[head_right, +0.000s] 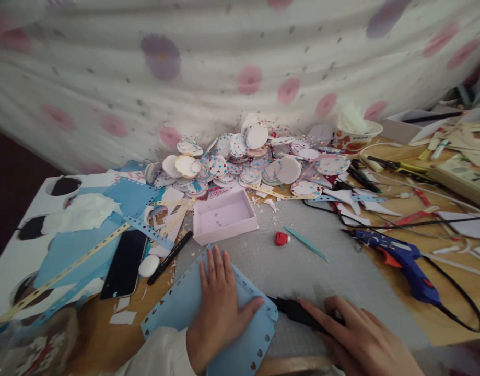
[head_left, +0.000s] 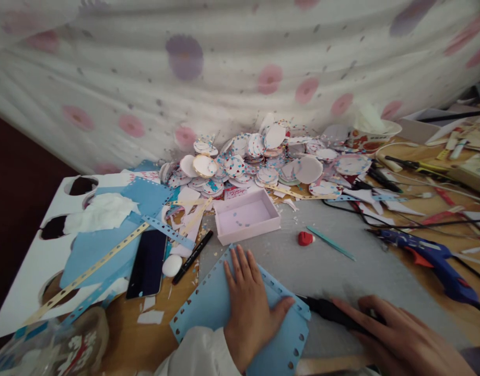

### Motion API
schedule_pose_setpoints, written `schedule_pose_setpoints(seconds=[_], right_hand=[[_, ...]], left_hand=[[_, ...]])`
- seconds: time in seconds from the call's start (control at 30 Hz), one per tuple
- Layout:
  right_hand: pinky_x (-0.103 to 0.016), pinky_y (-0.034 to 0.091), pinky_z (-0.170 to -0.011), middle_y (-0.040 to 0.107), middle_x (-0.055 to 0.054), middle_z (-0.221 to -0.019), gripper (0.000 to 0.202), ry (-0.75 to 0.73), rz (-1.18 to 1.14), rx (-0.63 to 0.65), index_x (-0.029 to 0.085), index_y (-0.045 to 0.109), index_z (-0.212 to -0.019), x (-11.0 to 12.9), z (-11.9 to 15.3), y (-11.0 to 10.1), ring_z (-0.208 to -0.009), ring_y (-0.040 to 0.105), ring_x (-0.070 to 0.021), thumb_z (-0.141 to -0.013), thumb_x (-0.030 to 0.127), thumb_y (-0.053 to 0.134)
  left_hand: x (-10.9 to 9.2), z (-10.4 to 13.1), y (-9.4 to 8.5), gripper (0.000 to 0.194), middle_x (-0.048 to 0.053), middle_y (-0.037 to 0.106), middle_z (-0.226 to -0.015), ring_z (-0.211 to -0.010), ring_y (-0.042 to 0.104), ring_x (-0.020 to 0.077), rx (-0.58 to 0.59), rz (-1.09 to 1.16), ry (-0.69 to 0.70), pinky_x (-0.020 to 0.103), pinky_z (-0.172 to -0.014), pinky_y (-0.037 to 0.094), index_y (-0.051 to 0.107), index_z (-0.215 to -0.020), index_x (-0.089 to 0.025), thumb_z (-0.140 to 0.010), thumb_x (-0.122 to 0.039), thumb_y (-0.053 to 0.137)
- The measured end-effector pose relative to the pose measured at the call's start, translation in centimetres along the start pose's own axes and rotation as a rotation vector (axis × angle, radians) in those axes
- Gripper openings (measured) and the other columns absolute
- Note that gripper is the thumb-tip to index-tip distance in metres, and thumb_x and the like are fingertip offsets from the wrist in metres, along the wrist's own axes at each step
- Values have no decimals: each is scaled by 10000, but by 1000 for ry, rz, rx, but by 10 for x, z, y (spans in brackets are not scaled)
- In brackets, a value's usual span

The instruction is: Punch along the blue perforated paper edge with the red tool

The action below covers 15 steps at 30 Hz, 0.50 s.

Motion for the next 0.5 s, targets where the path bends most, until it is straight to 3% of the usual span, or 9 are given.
schedule_pose_setpoints(seconds=[0.13, 0.37, 0.5], right_hand=[[-240, 620, -533, 735, -33, -845, 439, -55, 2, -48, 359, 657, -1336, 6, -21, -6, -609, 737, -159, -944, 265, 483], [-271, 627, -579, 721, -38, -875, 450, -66, -1, 35, 355, 637, -1362, 10, -48, 12, -652, 730, -162, -958, 248, 472], [-260, 619, -563, 734, -39, -888, 492, -75, 27, 26, 369, 612, -1389, 10, -40, 12, -659, 739, -171, -940, 230, 466]], left_hand=[[0, 1, 1, 1185, 324, 172, -1629, -1518, 162, 474, -1, -6, 0, 677, -1191, 206, 300, -1543, 33, -783, -862, 467], [0, 0, -1, 1164, 324, 188, -1625, -1515, 158, 484, 15, 21, -12, 687, -1192, 213, 319, -1532, 43, -792, -838, 489], [-7, 7, 1, 1181, 320, 146, -1632, -1514, 134, 491, 53, 113, 21, 670, -1183, 279, 300, -1538, 55, -779, -818, 540]])
Point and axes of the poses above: each hand's wrist, its own z-axis away from the middle knuckle, its own y-axis out of the palm, x = y × z, the point moved 7 cm from there along -z, towards the middle knuckle
